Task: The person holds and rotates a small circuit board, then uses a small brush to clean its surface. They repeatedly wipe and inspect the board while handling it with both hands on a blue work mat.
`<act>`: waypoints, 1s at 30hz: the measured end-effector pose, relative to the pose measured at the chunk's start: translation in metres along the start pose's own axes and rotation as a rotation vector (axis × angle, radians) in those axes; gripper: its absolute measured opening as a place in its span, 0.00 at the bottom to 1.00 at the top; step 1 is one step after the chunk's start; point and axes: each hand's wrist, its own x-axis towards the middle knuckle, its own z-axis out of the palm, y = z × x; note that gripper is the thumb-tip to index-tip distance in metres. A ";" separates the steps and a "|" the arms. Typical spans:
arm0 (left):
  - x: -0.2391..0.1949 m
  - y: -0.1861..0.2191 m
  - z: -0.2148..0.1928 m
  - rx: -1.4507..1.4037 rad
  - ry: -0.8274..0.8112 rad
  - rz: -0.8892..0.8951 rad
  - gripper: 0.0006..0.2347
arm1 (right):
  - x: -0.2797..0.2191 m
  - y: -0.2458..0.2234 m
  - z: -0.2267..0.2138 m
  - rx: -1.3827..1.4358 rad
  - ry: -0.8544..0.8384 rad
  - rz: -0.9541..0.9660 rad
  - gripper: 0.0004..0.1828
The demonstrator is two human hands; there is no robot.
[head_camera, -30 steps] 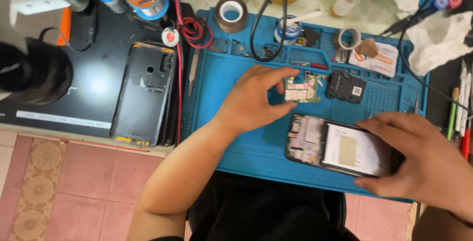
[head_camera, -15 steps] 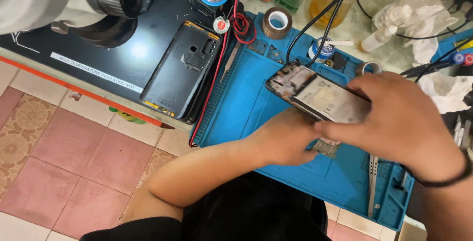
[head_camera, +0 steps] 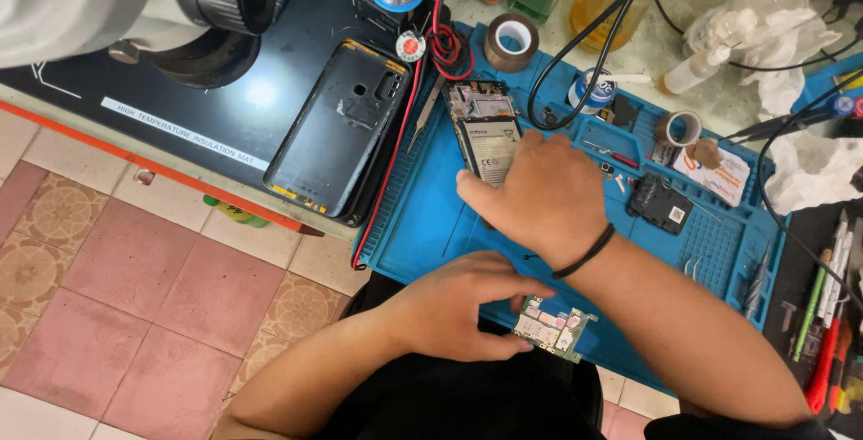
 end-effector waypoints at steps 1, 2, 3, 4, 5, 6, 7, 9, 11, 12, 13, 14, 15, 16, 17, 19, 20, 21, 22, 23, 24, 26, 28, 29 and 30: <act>-0.003 0.001 -0.003 -0.019 -0.013 0.000 0.23 | 0.000 -0.002 0.004 0.039 -0.014 0.007 0.45; -0.006 0.003 -0.006 -0.038 -0.025 0.000 0.23 | 0.000 -0.005 0.007 0.078 -0.027 0.014 0.47; -0.007 0.005 -0.011 -0.058 -0.044 0.001 0.23 | 0.001 -0.007 0.010 0.118 -0.039 0.026 0.49; -0.010 0.008 -0.015 -0.105 -0.051 0.004 0.24 | 0.000 -0.011 0.013 0.117 -0.055 0.027 0.53; -0.012 0.011 -0.021 -0.148 -0.062 0.009 0.24 | 0.001 -0.015 0.015 0.115 -0.065 0.031 0.57; -0.012 0.013 -0.027 -0.192 -0.074 0.014 0.25 | 0.003 -0.018 0.017 0.114 -0.075 0.035 0.62; -0.015 0.015 -0.032 -0.191 -0.048 0.038 0.25 | 0.003 -0.022 0.020 0.129 -0.070 0.041 0.62; -0.020 0.017 -0.042 -0.191 0.004 0.082 0.26 | 0.006 -0.028 0.027 0.159 -0.061 0.053 0.61; -0.026 0.019 -0.049 -0.176 0.043 0.033 0.27 | 0.008 -0.033 0.032 0.190 -0.055 0.057 0.61; -0.027 0.019 -0.051 -0.166 0.063 0.011 0.28 | 0.010 -0.036 0.033 0.203 -0.049 0.056 0.61; -0.027 0.019 -0.051 -0.211 0.093 -0.007 0.28 | 0.011 -0.037 0.034 0.217 -0.052 0.048 0.61; -0.026 0.018 -0.050 -0.256 0.122 -0.026 0.28 | 0.012 -0.038 0.034 0.231 -0.055 0.039 0.60; -0.025 0.016 -0.048 -0.300 0.155 -0.045 0.29 | 0.013 -0.038 0.033 0.243 -0.058 0.027 0.60; -0.024 0.014 -0.048 -0.300 0.163 -0.036 0.29 | 0.013 -0.035 0.031 0.268 -0.068 0.006 0.59; -0.024 0.013 -0.047 -0.301 0.175 -0.030 0.29 | 0.011 -0.032 0.030 0.293 -0.083 -0.017 0.58; -0.023 0.010 -0.044 -0.306 0.209 -0.021 0.29 | 0.010 -0.024 0.028 0.335 -0.092 -0.100 0.54; -0.023 0.009 -0.043 -0.310 0.230 -0.017 0.29 | 0.008 -0.018 0.027 0.352 -0.088 -0.160 0.52; -0.022 0.008 -0.043 -0.311 0.247 -0.013 0.29 | 0.007 -0.012 0.025 0.371 -0.079 -0.216 0.50; -0.020 0.009 -0.044 -0.308 0.263 -0.025 0.29 | 0.004 -0.006 0.024 0.363 -0.101 -0.209 0.48; -0.018 0.010 -0.046 -0.306 0.278 -0.034 0.29 | 0.002 0.002 0.022 0.352 -0.122 -0.202 0.46; -0.013 0.011 -0.046 -0.303 0.293 -0.043 0.29 | -0.001 0.010 0.020 0.341 -0.143 -0.194 0.44; -0.004 0.016 -0.044 -0.199 0.318 -0.083 0.28 | -0.009 0.030 0.017 0.313 -0.179 -0.227 0.34; 0.010 0.020 -0.045 -0.037 0.300 -0.121 0.28 | -0.016 0.053 0.010 0.364 -0.124 -0.280 0.26; 0.019 0.021 -0.045 0.070 0.272 -0.141 0.28 | -0.022 0.068 0.006 0.428 -0.054 -0.318 0.22; 0.028 0.022 -0.044 0.177 0.244 -0.160 0.27 | -0.028 0.082 0.001 0.492 0.016 -0.355 0.18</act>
